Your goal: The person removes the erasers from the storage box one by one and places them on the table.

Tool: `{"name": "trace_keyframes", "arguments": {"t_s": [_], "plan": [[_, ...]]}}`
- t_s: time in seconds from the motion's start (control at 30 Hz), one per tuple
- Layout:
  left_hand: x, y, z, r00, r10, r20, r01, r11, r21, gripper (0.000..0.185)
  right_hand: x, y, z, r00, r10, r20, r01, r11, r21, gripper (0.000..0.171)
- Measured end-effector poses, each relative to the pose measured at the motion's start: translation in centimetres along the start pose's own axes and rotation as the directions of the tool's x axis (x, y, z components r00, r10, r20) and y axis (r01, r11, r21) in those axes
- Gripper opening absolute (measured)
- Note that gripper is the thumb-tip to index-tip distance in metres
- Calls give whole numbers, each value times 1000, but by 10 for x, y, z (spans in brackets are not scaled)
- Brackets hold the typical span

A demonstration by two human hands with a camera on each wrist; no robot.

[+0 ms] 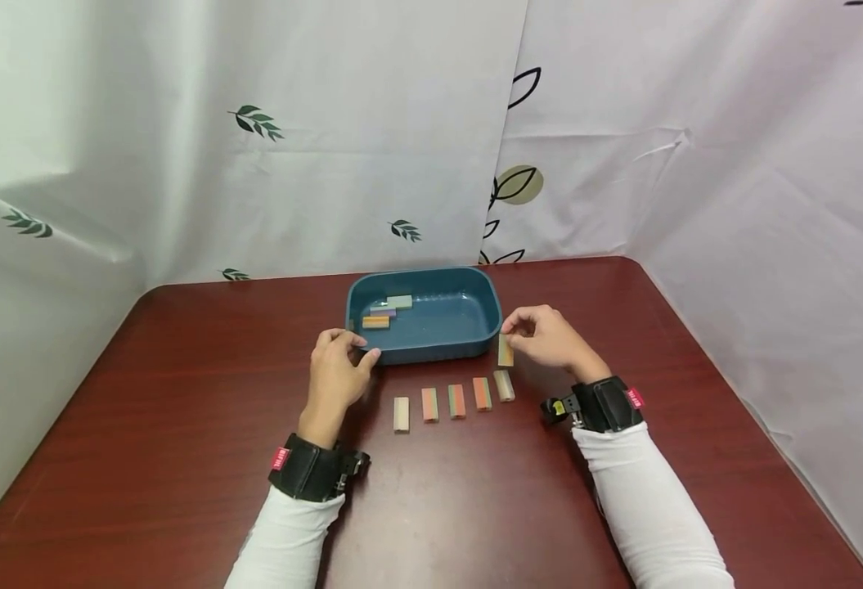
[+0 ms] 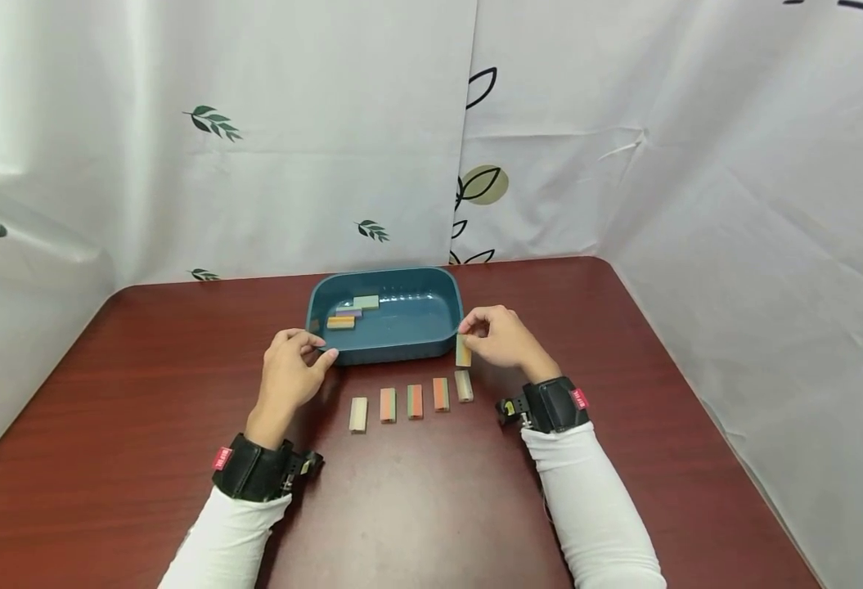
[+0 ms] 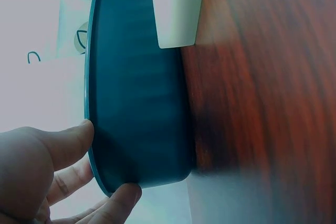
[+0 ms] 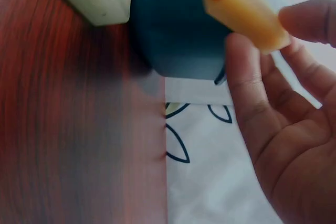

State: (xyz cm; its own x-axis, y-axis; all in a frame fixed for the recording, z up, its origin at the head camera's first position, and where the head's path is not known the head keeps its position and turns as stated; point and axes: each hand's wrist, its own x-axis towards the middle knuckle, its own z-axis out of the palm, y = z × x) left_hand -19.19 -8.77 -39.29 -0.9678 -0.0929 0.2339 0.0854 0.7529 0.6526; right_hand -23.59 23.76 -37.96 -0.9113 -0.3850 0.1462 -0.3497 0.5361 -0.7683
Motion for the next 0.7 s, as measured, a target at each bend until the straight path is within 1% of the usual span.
{"name": "trace_keyframes", "arguments": {"t_s": [0.13, 0.2, 0.3, 0.4, 0.47, 0.57, 0.7], "plan": [[3, -2, -2, 1000, 4, 0, -4, 1000, 15, 25, 4, 3, -3, 997, 51, 61, -48, 998, -49, 14], [4, -2, -2, 1000, 9, 5, -9, 1000, 22, 26, 4, 6, -6, 992, 96, 83, -91, 994, -60, 15], [5, -3, -3, 1000, 11, 9, -12, 1000, 27, 26, 2, 10, -9, 977, 174, 124, -169, 984, -52, 15], [4, -2, -2, 1000, -2, 13, 2, 1000, 23, 26, -1, 13, -11, 957, 230, 179, -229, 973, -28, 16], [4, -2, -2, 1000, -14, 19, 13, 1000, 18, 26, -3, 15, -11, 945, 245, 215, -247, 969, -17, 16], [3, -1, -1, 999, -23, 27, 22, 1000, 18, 27, -4, 17, -10, 934, 260, 246, -266, 964, -9, 15], [1, 0, -1, 1000, -24, 18, 24, 1000, 13, 28, -3, 20, -6, 930, 259, 262, -266, 964, -6, 14]]}}
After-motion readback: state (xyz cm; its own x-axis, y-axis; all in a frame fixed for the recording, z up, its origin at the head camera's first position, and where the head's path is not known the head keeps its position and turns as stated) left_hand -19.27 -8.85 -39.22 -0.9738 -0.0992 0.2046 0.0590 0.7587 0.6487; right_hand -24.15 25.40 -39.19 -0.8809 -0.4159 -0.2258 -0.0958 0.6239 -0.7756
